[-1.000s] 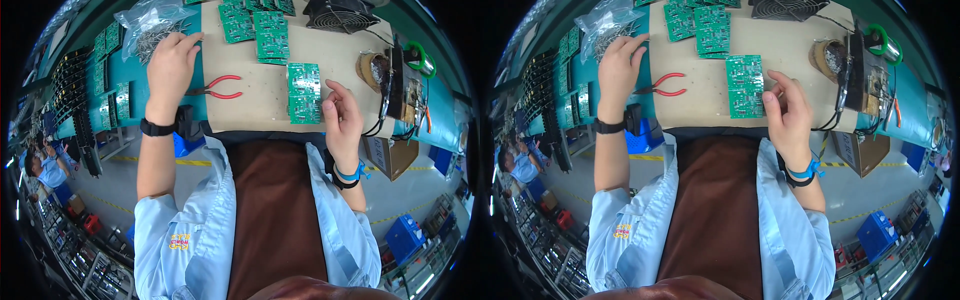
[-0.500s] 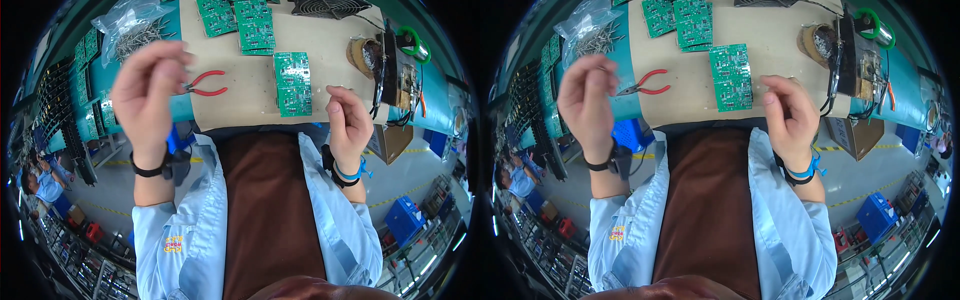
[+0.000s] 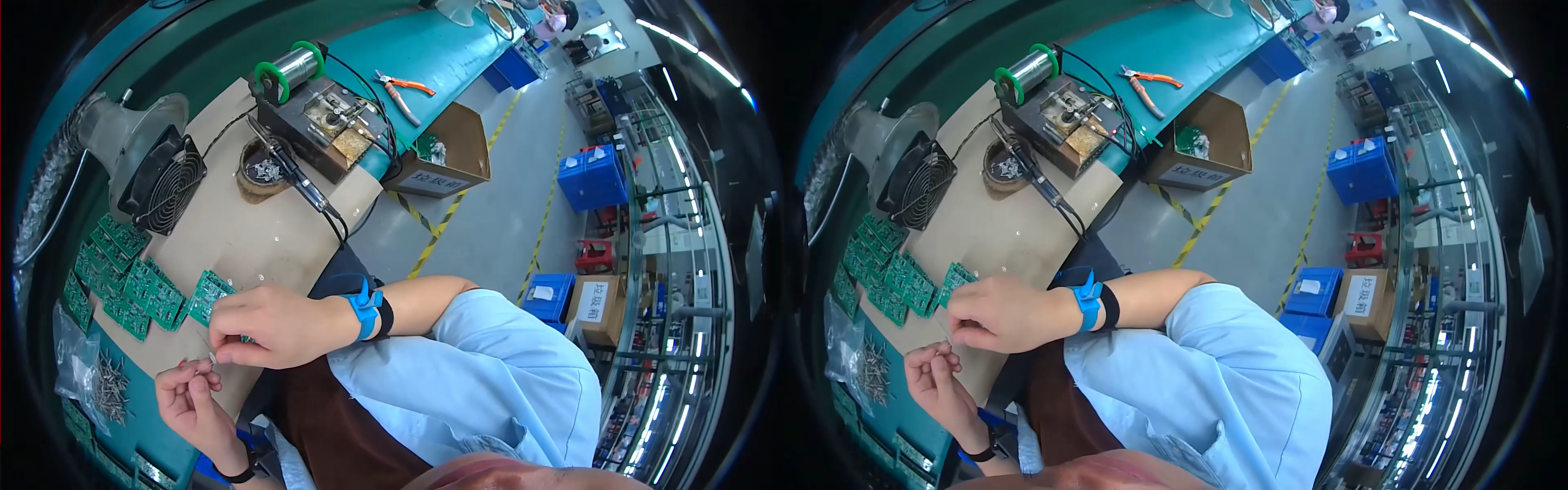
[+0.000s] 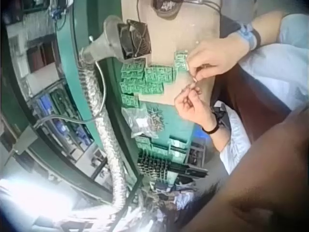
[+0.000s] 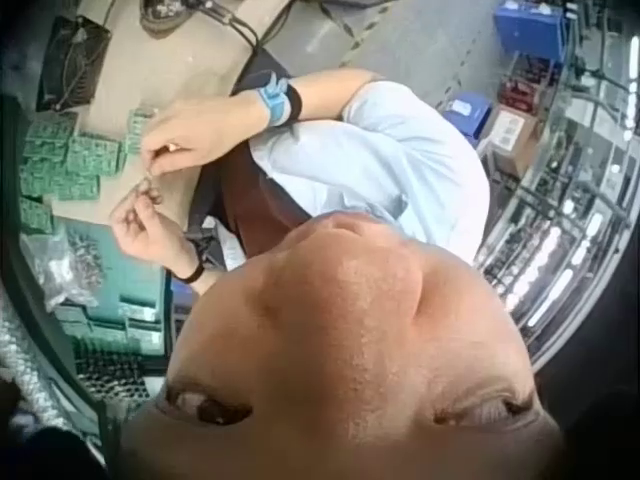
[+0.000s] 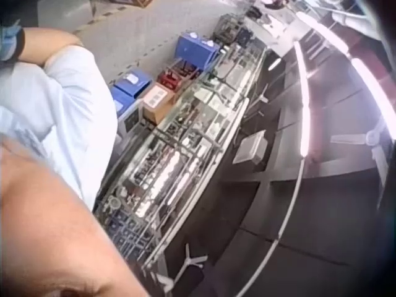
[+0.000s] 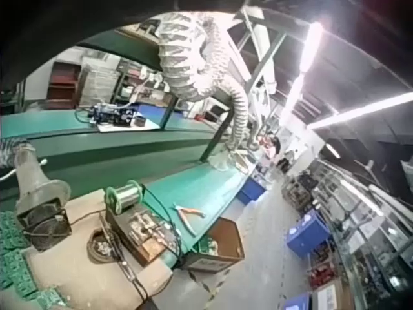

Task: The person picks up a circuit board, trims a component with pliers, and places it on a stack. They then insert a spring into another board and solder it in place using a soldering iron.

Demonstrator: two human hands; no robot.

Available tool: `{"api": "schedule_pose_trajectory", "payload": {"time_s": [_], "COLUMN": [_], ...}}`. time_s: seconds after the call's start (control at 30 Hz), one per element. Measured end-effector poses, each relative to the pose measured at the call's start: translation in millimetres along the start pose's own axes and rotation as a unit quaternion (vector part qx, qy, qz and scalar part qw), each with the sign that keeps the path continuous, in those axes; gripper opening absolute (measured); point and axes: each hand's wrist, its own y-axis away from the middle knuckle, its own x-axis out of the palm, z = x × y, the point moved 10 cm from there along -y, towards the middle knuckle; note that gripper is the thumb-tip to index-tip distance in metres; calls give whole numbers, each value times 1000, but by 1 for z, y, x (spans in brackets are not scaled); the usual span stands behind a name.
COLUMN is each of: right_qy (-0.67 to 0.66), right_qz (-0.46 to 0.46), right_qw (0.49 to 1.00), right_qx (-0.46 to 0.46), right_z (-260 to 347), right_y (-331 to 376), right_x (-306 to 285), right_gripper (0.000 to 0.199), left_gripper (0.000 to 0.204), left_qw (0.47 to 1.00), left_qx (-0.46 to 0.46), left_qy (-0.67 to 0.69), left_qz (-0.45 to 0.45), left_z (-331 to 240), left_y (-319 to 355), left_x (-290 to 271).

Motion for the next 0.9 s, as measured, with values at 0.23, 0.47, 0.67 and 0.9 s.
{"api": "schedule_pose_trajectory", "payload": {"time_s": [0.23,0.47,0.67,0.9], "right_qy": [-13,-96,-174,-148], "right_qz": [-14,19,21,37], "right_qw": [1000,993,981,984], "right_qx": [12,73,84,91], "right_z": [-9,-21,-19,-11], "right_y": [-9,-17,-16,-12], "right_x": [-2,0,6,10], "right_gripper": [12,11,11,9], "left_gripper": [15,14,13,12], "left_qw": [1000,1000,993,950], "left_qx": [-6,-18,-35,36], "left_qy": [7,-14,-111,-310], "left_qz": [-6,-19,-14,10], "left_z": [8,7,3,-16], "left_y": [-10,-10,-6,5], "left_x": [4,7,12,9]}}
